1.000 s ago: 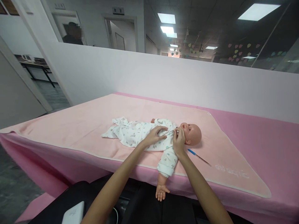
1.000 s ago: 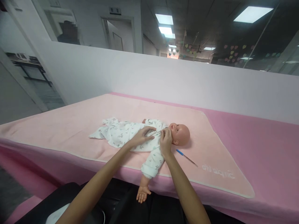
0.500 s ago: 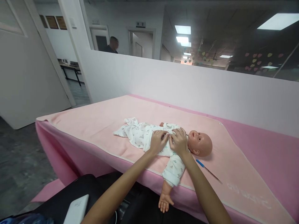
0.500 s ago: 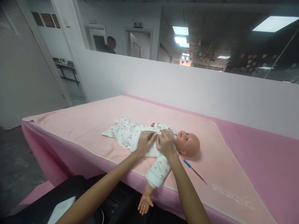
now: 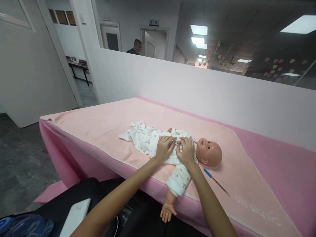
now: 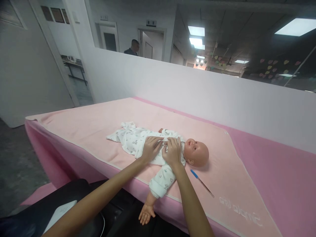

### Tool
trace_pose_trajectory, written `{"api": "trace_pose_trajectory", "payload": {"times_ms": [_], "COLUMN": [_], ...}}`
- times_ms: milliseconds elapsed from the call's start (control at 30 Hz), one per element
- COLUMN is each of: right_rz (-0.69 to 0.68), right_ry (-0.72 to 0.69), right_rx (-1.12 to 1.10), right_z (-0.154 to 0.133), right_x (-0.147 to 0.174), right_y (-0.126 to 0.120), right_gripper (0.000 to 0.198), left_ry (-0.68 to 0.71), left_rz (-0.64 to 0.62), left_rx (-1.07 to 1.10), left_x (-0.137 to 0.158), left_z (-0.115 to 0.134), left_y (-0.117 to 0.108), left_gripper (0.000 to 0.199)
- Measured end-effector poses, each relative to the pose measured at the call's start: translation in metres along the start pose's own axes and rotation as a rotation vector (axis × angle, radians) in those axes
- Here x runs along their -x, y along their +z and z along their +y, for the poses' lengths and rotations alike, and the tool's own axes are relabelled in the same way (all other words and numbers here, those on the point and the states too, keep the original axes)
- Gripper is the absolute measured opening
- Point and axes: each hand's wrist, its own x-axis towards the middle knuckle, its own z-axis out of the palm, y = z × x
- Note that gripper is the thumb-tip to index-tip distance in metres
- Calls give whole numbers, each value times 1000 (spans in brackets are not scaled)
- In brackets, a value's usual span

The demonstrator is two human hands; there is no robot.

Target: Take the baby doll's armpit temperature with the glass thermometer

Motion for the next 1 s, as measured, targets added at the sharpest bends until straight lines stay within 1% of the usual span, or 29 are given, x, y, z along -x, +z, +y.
{"api": "trace_pose_trajectory", "payload": {"times_ms": [67, 167, 267, 467, 700, 833, 1000], "right_rz": [13, 66, 117, 170, 156, 138, 121], "right_ry": [-38, -105, -128, -129, -39, -15, -7], "right_rx": [-36, -50, -48, -92, -160, -167, -161], "right_z": [-2, -5, -6, -3, -5, -5, -5], "right_x": [0, 2, 3, 4, 4, 4, 3], "right_y": [-2, -3, -3, -1, -3, -4, -2], "right_gripper": [9, 13, 15, 17, 18, 19, 20], "left_ry": [13, 38, 64, 128, 64, 91, 98], "left_rz": [2, 16, 30, -106, -130, -135, -186], "left_rx": [9, 38, 78, 100, 87, 63, -16], "left_x": [0, 0, 1, 1, 0, 0, 0], "left_z": [-1, -2, -2, 0, 0, 0, -1], "left_y": [1, 1, -1, -5, -3, -3, -1], "left_gripper": [19, 20, 21, 19, 19, 20, 23]}}
